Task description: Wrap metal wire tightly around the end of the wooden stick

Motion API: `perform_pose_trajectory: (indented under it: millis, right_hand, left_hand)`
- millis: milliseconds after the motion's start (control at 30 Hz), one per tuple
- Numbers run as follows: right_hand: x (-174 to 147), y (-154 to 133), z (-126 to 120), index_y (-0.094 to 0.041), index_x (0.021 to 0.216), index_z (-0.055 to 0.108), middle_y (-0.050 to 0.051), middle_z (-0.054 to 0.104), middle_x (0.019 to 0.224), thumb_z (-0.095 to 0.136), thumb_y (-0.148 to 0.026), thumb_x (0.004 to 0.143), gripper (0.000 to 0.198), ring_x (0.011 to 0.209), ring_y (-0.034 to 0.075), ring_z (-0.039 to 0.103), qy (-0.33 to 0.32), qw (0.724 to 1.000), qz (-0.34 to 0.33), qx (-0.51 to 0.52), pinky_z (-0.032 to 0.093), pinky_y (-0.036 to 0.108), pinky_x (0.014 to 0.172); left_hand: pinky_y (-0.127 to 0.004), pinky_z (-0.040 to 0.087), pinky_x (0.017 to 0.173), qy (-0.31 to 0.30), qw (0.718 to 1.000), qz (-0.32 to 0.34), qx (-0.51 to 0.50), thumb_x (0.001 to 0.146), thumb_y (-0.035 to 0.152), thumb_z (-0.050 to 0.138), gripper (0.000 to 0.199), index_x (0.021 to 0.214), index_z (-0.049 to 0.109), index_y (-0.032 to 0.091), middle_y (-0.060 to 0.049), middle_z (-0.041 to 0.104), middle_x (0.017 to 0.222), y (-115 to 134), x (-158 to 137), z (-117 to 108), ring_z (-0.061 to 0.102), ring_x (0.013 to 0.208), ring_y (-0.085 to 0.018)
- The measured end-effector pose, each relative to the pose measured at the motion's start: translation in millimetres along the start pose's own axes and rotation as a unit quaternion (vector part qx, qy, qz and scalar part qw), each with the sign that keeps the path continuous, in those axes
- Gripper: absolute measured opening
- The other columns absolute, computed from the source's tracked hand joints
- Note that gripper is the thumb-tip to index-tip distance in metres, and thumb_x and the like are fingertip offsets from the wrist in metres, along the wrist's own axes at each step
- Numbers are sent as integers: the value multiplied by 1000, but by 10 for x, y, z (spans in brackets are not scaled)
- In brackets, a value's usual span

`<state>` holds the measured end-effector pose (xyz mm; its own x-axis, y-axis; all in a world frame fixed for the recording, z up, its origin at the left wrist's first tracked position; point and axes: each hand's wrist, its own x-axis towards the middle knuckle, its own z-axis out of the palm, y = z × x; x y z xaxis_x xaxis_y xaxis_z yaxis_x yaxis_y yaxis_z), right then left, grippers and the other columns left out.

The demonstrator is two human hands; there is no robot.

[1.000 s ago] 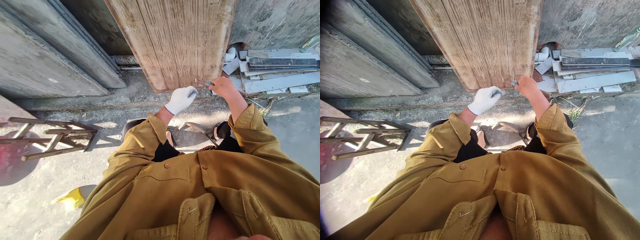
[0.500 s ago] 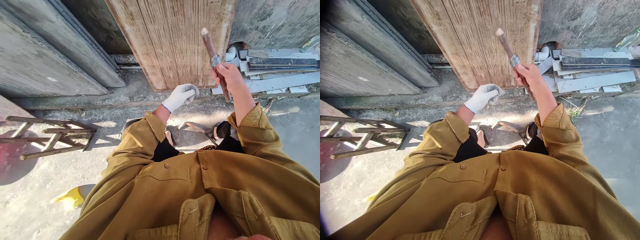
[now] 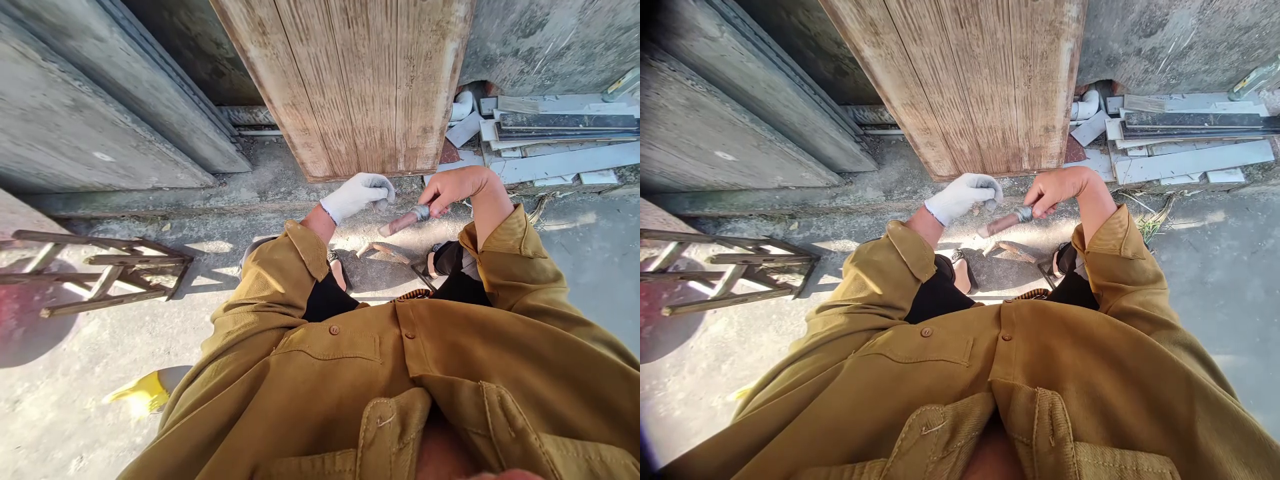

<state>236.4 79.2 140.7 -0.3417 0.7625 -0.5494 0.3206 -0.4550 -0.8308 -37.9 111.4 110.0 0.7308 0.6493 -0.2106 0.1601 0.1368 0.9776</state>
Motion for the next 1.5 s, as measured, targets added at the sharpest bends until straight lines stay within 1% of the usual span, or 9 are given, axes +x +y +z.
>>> perform_pose_trajectory:
  millis: [100,267,500,633,800,933,1067,1267,1500]
  right_hand:
    - [-33,-44,72,-19,66,66,-1,71,70,110,-56,64,58,53,7,53,-69,981,-178,43,43,21,50]
    - [122,-2,153,-25,84,67,5,78,87,94,-92,65,74,60,13,52,104,919,-323,198,37,28,48]
    - [79,-47,192,-26,93,69,3,69,90,100,-88,59,77,71,14,53,145,901,-324,251,34,26,47]
    - [88,-29,125,-29,96,70,4,70,97,95,-92,65,74,82,19,63,181,902,-321,226,41,31,51]
    - [136,-19,-9,-31,100,69,6,68,91,72,-101,85,72,107,24,58,212,899,-328,199,47,37,75]
    - [117,-30,-59,-36,94,70,13,71,89,57,-105,86,70,131,33,52,277,895,-304,175,46,45,88]
    - [119,-14,-67,-40,98,71,13,75,98,70,-101,74,66,141,39,51,241,924,-275,109,50,49,88]
    - [223,-22,15,-34,98,65,10,72,105,70,-100,80,68,114,30,63,316,878,-298,200,50,42,80]
    - [261,-23,214,-35,106,69,8,71,99,75,-102,75,74,105,30,67,241,924,-241,173,52,37,63]
  left_hand:
    - [-31,65,74,-12,997,34,-69,86,36,93,29,81,75,15,-10,79,82,-120,45,-33,76,72,-20]
    - [-38,68,88,-21,989,59,-135,83,61,99,52,87,74,16,-16,83,92,-172,45,-35,83,90,-27]
    - [-22,49,53,87,987,-15,-131,104,41,79,34,84,73,15,-6,71,69,-162,125,-20,62,54,-12]
    - [-23,31,45,95,984,2,-152,105,58,78,47,82,71,18,4,49,54,-199,128,-24,39,44,-9]
    - [-26,38,52,12,984,59,-168,91,65,89,50,100,77,18,6,47,56,-180,53,-30,40,49,-11]
    - [-25,41,55,154,983,10,-103,94,33,85,21,106,77,18,6,50,56,-160,93,-48,46,51,-12]
    - [-25,58,74,274,953,38,-126,101,30,76,10,98,75,20,-5,75,82,-170,156,-54,74,80,-16]
    - [-39,67,97,250,933,88,-244,111,51,72,29,107,71,23,-11,80,134,-145,87,-29,81,125,-28]
    - [-36,65,95,295,913,106,-262,120,62,57,40,110,64,24,-6,79,129,-69,83,-94,82,112,-21]
